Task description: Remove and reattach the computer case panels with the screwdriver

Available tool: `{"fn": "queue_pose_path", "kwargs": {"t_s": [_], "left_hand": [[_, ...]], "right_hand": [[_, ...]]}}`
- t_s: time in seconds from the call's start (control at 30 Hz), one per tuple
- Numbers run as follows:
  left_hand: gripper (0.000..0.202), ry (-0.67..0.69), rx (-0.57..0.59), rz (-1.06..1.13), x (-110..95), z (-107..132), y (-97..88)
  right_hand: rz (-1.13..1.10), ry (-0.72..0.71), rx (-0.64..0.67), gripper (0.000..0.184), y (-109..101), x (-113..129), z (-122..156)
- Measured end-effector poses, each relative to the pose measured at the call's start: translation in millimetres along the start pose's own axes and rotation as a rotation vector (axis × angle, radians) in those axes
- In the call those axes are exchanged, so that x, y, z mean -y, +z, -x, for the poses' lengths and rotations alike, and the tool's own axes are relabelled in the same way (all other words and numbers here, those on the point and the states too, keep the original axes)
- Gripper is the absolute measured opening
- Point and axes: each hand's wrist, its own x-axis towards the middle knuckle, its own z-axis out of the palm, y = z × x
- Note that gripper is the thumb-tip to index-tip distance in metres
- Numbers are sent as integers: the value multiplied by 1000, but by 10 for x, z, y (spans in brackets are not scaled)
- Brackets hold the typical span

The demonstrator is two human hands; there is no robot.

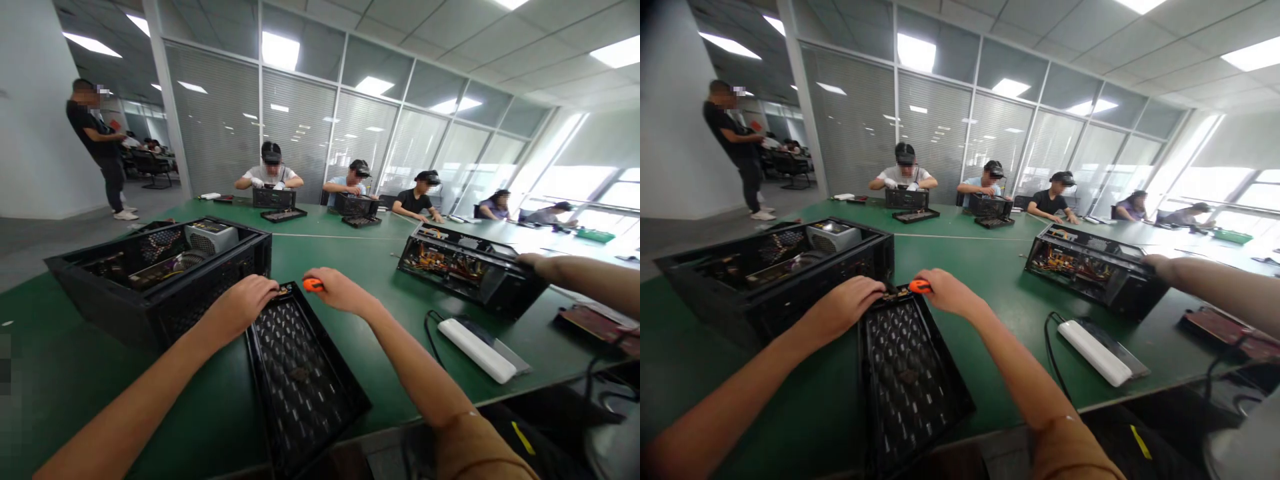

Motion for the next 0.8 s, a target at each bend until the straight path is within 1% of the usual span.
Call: {"fn": "queue_pose_path", "kwargs": {"t_s": [0.03, 0.07, 0.1, 0.13, 0.17, 0.2, 0.23, 0.27, 0.3, 0.37, 0.4, 0.5, 0.57, 0.6, 0.7, 0.8], "left_hand": [[25, -55, -51, -62, -63, 187, -226], [25, -150, -136, -134, -86, 383, -431], [27, -285, -229, -214, -66, 578, -605], [30, -464, -324, -307, -7, 764, -740], [34, -651, -384, -404, 86, 930, -833], [37, -823, -408, -482, 202, 1072, -881], [40, -967, -393, -528, 329, 1183, -887], [42, -1045, -334, -522, 454, 1262, -856], [43, -1087, -268, -490, 567, 1312, -798], [44, -1107, -170, -439, 729, 1334, -638], [45, -1109, -154, -437, 776, 1317, -556], [45, -1072, -165, -467, 833, 1215, -372], [44, -1004, -174, -434, 852, 1115, -291], [43, -973, -175, -408, 866, 1053, -250], [39, -920, -172, -337, 945, 803, -83], [38, -889, -182, -288, 1091, 486, 158]], "right_hand": [[12, -18, 82, 27, -27, 68, 176], [25, -18, 149, 30, -37, 130, 364], [40, -10, 206, 32, -33, 181, 557], [60, 8, 252, 31, -16, 221, 752], [88, 40, 284, 31, 10, 246, 942], [120, 83, 310, 32, 43, 256, 1121], [150, 132, 327, 38, 79, 255, 1282], [167, 174, 338, 47, 114, 245, 1421], [166, 208, 346, 56, 147, 231, 1533], [112, 246, 352, 67, 201, 213, 1681], [72, 258, 350, 69, 225, 216, 1722], [-15, 292, 328, 81, 326, 282, 1773], [-24, 308, 309, 90, 451, 350, 1777], [-14, 311, 298, 90, 531, 381, 1766], [89, 324, 259, 78, 802, 440, 1639], [215, 338, 249, 69, 1013, 425, 1323]]}}
